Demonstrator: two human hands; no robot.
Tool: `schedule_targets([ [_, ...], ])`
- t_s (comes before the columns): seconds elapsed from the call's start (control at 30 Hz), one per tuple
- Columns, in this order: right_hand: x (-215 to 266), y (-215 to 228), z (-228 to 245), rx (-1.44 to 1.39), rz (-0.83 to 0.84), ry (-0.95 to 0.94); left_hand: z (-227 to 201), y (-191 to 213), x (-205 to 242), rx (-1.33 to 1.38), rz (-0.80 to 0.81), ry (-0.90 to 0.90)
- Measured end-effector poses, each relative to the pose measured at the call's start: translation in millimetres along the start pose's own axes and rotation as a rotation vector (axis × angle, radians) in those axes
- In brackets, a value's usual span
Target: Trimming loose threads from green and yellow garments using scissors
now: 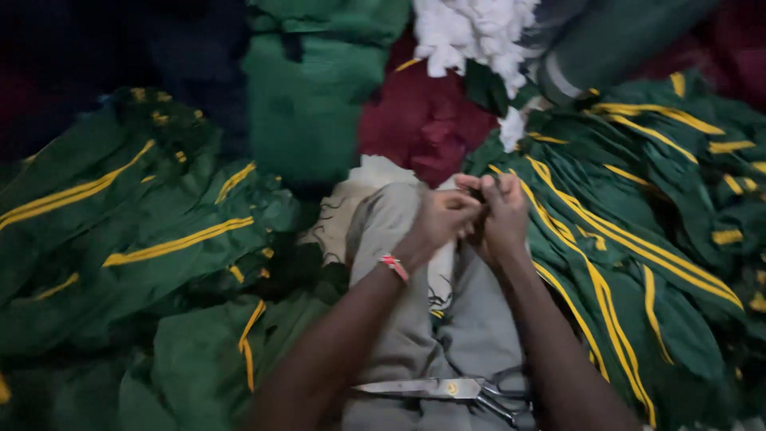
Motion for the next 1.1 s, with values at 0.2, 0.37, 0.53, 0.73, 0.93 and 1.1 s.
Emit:
schedule_targets([
  [0.2,6,-2,20,-0.164,-0.055,-0.043,-66,5,14,0.442,-0.233,0.127],
  [0.37,15,-9,27,-0.100,-0.129,0.014,-98,2,21,0.539,-0.298,0.049],
  [0.53,3,5,1,-0.035,-0.087,0.096,-99,-2,24,0.433,-0.254,0.011],
  [0.73,9,-5,8,0.090,-0.078,0.126,-99,-7,25,0.308,-0.180,-0.008],
  [0.93,12,-10,16,0.192,-0.145,0.163,-93,-10,27,0.267,-0.128,-0.009],
  [1.1,15,-11,21,0.277,-0.133,0.191,-100,-13,29,0.253,-0.121,-0.008],
])
Point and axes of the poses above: each hand's wrist, its own x-axis away from the middle knuckle, its own y-axis out of the back of the hand, z = x × y, the point moved 2 cm from there along -x, towards the middle knuckle, and after that the axes turned 9 degrees about x, right-handed, at the moved point
